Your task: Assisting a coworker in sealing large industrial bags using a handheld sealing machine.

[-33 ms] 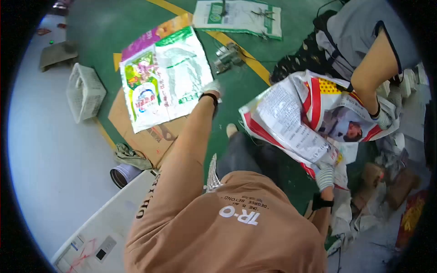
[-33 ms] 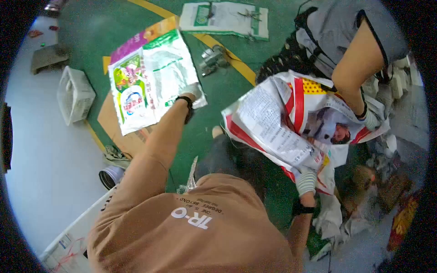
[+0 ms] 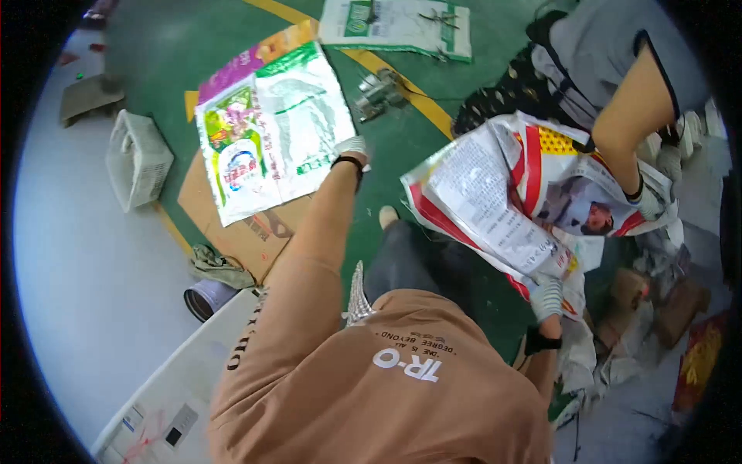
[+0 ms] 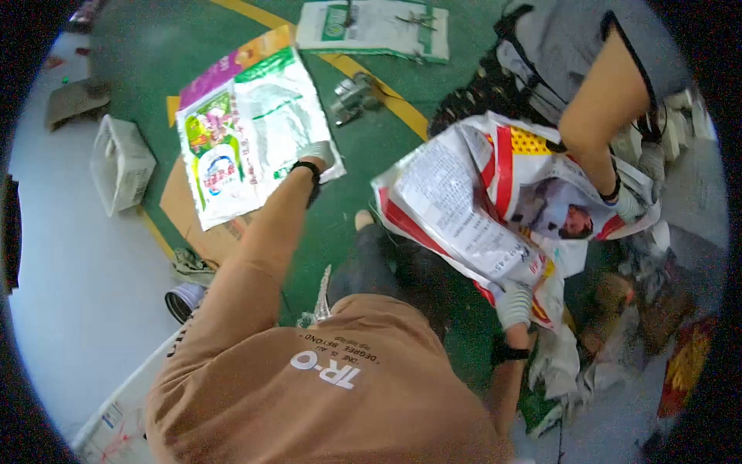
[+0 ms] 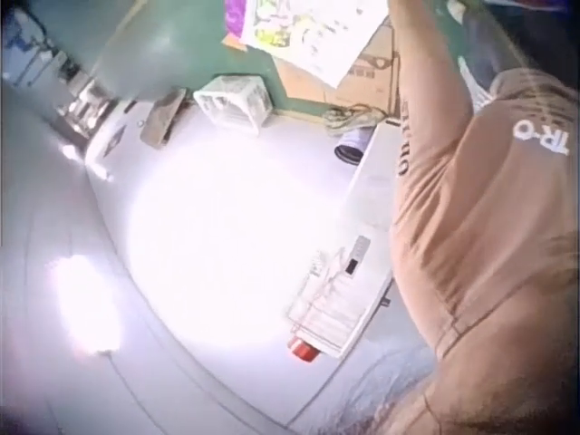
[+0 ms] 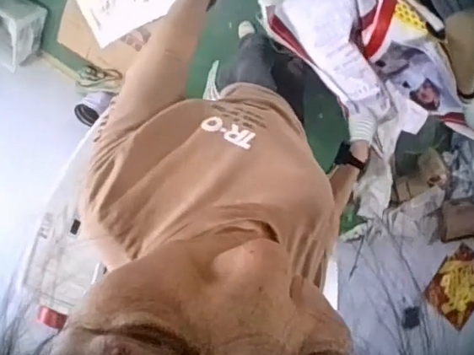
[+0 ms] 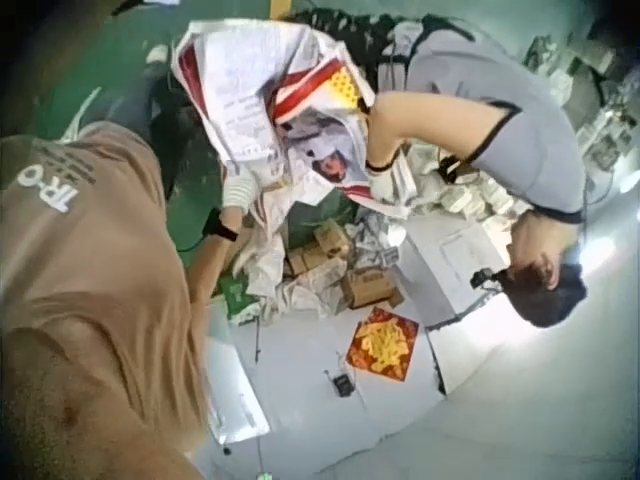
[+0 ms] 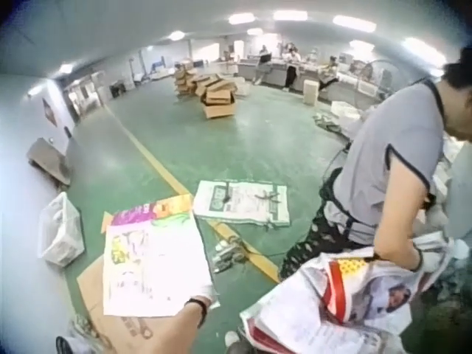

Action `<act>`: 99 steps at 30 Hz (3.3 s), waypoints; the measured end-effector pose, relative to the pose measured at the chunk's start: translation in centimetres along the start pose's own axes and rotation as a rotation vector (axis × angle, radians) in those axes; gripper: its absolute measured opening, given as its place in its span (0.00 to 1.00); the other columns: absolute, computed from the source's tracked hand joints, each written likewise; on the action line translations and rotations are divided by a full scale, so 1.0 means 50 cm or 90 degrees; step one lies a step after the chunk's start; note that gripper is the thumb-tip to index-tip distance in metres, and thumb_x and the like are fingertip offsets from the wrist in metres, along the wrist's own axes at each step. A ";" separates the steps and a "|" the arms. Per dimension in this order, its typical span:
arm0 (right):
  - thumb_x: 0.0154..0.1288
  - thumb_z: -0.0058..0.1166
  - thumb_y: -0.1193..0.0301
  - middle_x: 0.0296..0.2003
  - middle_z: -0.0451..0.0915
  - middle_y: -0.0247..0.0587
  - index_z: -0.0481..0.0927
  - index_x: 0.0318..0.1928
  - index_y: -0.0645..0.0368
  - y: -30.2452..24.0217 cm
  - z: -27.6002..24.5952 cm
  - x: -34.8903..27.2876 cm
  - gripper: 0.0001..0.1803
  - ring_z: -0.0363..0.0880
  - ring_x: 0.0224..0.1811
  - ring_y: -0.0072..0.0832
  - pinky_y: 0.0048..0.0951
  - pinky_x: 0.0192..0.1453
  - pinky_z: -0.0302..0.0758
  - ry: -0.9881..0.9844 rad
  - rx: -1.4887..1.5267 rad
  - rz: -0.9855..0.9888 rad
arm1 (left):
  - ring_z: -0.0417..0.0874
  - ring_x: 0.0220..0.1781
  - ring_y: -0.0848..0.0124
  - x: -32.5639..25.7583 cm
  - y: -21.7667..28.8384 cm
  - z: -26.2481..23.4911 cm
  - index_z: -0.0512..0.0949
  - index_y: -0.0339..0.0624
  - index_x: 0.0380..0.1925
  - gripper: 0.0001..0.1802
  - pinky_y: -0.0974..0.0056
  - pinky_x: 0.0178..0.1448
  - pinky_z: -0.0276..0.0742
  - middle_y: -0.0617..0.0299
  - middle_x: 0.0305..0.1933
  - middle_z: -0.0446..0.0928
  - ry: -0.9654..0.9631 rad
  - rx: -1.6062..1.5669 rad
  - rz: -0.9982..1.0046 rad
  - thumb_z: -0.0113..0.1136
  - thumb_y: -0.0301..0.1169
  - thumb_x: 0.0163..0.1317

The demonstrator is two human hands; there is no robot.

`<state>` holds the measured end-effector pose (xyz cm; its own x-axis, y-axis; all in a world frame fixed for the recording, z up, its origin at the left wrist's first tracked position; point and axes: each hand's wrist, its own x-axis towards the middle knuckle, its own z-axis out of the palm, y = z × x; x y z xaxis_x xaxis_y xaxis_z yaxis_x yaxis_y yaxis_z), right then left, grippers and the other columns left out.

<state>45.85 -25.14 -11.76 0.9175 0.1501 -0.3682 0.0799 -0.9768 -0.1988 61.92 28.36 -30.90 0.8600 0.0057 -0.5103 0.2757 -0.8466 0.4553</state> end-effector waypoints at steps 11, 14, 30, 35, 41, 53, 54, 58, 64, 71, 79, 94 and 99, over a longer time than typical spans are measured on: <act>0.62 0.52 0.53 0.35 0.85 0.53 0.88 0.38 0.54 -0.078 0.173 -0.070 0.20 0.83 0.40 0.51 0.54 0.49 0.75 -0.115 0.038 0.036 | 0.79 0.59 0.47 -0.295 0.095 0.273 0.80 0.50 0.55 0.22 0.49 0.61 0.75 0.45 0.57 0.79 -0.435 0.225 0.194 0.49 0.44 0.68; 0.62 0.53 0.56 0.35 0.84 0.56 0.87 0.39 0.57 -0.073 0.240 -0.081 0.19 0.84 0.39 0.53 0.50 0.49 0.77 -0.203 0.068 -0.010 | 0.78 0.61 0.47 -0.365 0.109 0.307 0.79 0.50 0.57 0.22 0.51 0.63 0.74 0.45 0.57 0.79 -0.462 0.182 0.109 0.50 0.43 0.66; 0.57 0.53 0.60 0.49 0.82 0.54 0.85 0.46 0.56 0.294 0.630 -0.594 0.20 0.81 0.53 0.51 0.47 0.57 0.76 -0.199 0.398 0.441 | 0.81 0.60 0.54 -0.519 0.349 0.525 0.79 0.42 0.57 0.25 0.57 0.64 0.73 0.45 0.57 0.80 -0.391 0.278 0.237 0.55 0.37 0.60; 0.59 0.52 0.61 0.49 0.82 0.51 0.86 0.45 0.54 0.427 0.777 -0.865 0.18 0.81 0.52 0.51 0.46 0.58 0.77 -0.203 0.369 0.624 | 0.81 0.56 0.49 -0.596 0.455 0.606 0.81 0.44 0.53 0.20 0.54 0.61 0.75 0.44 0.52 0.81 -0.359 0.253 0.333 0.49 0.36 0.65; 0.71 0.43 0.49 0.46 0.83 0.55 0.84 0.45 0.59 0.441 0.852 -1.035 0.27 0.83 0.46 0.52 0.51 0.52 0.78 -0.117 0.427 0.667 | 0.80 0.59 0.49 -0.622 0.471 0.625 0.80 0.45 0.56 0.23 0.53 0.63 0.74 0.43 0.56 0.80 -0.372 0.405 0.351 0.50 0.35 0.61; 0.63 0.54 0.65 0.40 0.88 0.43 0.85 0.48 0.59 0.453 0.803 -0.832 0.17 0.87 0.40 0.36 0.35 0.48 0.81 -0.186 0.501 0.481 | 0.82 0.56 0.55 -0.522 0.433 0.509 0.80 0.47 0.55 0.21 0.57 0.59 0.78 0.50 0.53 0.83 -0.224 0.181 0.230 0.56 0.35 0.61; 0.63 0.54 0.65 0.40 0.88 0.43 0.85 0.48 0.59 0.455 0.780 -0.803 0.17 0.87 0.40 0.36 0.35 0.48 0.81 -0.172 0.507 0.448 | 0.83 0.56 0.55 -0.517 0.424 0.489 0.80 0.47 0.54 0.21 0.57 0.58 0.78 0.51 0.53 0.83 -0.211 0.189 0.187 0.57 0.35 0.60; 0.62 0.52 0.61 0.48 0.84 0.50 0.85 0.48 0.56 0.472 0.710 -0.682 0.19 0.83 0.52 0.46 0.42 0.56 0.77 -0.125 0.327 0.354 | 0.83 0.52 0.55 -0.528 0.330 0.406 0.80 0.44 0.52 0.19 0.54 0.57 0.78 0.49 0.48 0.84 -0.078 0.150 0.223 0.56 0.34 0.61; 0.68 0.52 0.61 0.36 0.86 0.47 0.87 0.40 0.59 0.489 0.673 -0.476 0.15 0.83 0.34 0.34 0.34 0.44 0.78 -0.095 0.432 0.222 | 0.80 0.60 0.56 -0.531 0.146 0.281 0.77 0.43 0.60 0.24 0.56 0.62 0.74 0.47 0.59 0.79 -0.144 0.146 0.017 0.51 0.36 0.65; 0.71 0.51 0.70 0.30 0.83 0.36 0.83 0.49 0.60 0.280 0.554 -0.219 0.13 0.80 0.30 0.25 0.28 0.31 0.75 -0.139 0.425 0.230 | 0.72 0.69 0.53 -0.401 -0.045 0.128 0.76 0.48 0.62 0.26 0.52 0.70 0.67 0.51 0.69 0.71 -0.253 0.147 -0.067 0.54 0.37 0.64; 0.70 0.52 0.67 0.36 0.86 0.42 0.83 0.47 0.61 -0.267 0.360 0.282 0.13 0.83 0.37 0.25 0.28 0.43 0.78 -0.057 0.319 -0.065 | 0.83 0.55 0.55 -0.213 -0.338 0.006 0.78 0.45 0.60 0.22 0.55 0.58 0.77 0.51 0.56 0.82 -0.210 -0.077 -0.173 0.51 0.35 0.66; 0.65 0.58 0.63 0.45 0.85 0.49 0.86 0.46 0.56 -0.589 0.291 0.856 0.14 0.84 0.48 0.45 0.39 0.55 0.77 -0.285 0.277 -0.056 | 0.81 0.59 0.52 -0.314 -0.554 -0.082 0.81 0.45 0.55 0.21 0.56 0.63 0.74 0.47 0.55 0.81 -0.206 -0.162 -0.338 0.54 0.32 0.61; 0.66 0.57 0.63 0.49 0.84 0.50 0.84 0.49 0.59 -0.526 0.362 1.080 0.16 0.81 0.54 0.46 0.40 0.56 0.77 -0.368 0.146 -0.047 | 0.84 0.54 0.57 -0.292 -0.476 -0.105 0.80 0.42 0.54 0.18 0.60 0.58 0.77 0.48 0.51 0.83 -0.102 -0.313 -0.386 0.58 0.31 0.64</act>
<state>86.24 11.42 -42.86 0.5485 0.3372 -0.7651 -0.0099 -0.9124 -0.4092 45.05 51.21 -30.44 0.4376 0.2825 -0.8536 0.8659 -0.3883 0.3154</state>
